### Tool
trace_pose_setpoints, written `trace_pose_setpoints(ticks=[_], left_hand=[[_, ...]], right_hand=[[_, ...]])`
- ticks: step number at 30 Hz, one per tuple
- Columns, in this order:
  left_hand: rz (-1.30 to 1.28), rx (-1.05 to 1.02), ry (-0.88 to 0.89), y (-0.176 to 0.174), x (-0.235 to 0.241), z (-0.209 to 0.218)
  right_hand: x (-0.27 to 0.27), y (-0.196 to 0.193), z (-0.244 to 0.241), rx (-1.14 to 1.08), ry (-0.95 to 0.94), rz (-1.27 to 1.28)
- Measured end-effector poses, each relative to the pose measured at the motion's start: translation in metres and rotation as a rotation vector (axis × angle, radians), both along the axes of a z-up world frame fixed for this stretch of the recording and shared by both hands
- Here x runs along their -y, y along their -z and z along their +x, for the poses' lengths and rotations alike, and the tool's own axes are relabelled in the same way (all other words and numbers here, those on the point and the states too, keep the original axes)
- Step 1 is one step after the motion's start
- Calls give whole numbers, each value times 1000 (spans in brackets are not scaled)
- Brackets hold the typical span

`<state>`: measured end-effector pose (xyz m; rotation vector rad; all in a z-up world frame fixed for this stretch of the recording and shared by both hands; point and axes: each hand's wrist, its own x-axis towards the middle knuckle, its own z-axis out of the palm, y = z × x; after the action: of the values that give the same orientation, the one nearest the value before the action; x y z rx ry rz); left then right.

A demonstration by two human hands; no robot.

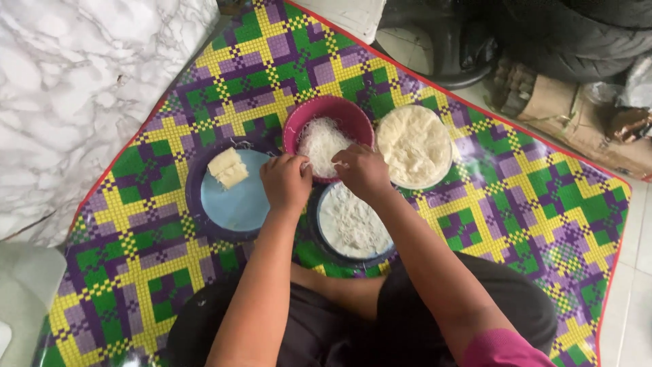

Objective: Filling and rolling pastry wrappers with a white mixture while sitting on the floor.

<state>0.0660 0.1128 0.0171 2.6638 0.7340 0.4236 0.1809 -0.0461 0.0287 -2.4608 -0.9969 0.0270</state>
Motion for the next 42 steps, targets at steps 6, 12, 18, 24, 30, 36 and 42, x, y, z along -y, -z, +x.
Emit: trace_pose_setpoints(ticks=[6,12,18,24,30,36,42], left_hand=[[1,-105,118,14,-11,39],[60,-162,114,40,-18,54],[44,-176,139,29,-15,52],[10,-150,191,21,-20,54],[-182,-74,178,-2,-22,47],[-351,-24,142,-32,-21,37],[-586,184,122,-88,-8,14]], right_hand=[[-37,21,34,65,-143,-136],[-54,72,48,240,-205,-357],[-53,85,56,156,-208,-290],[-41,38,45,-100,-94,-147],[-27,-13,37,-286,-48,0],[-17,-52,24,-421,8,142],[-6,-66,20,-511,18,352]])
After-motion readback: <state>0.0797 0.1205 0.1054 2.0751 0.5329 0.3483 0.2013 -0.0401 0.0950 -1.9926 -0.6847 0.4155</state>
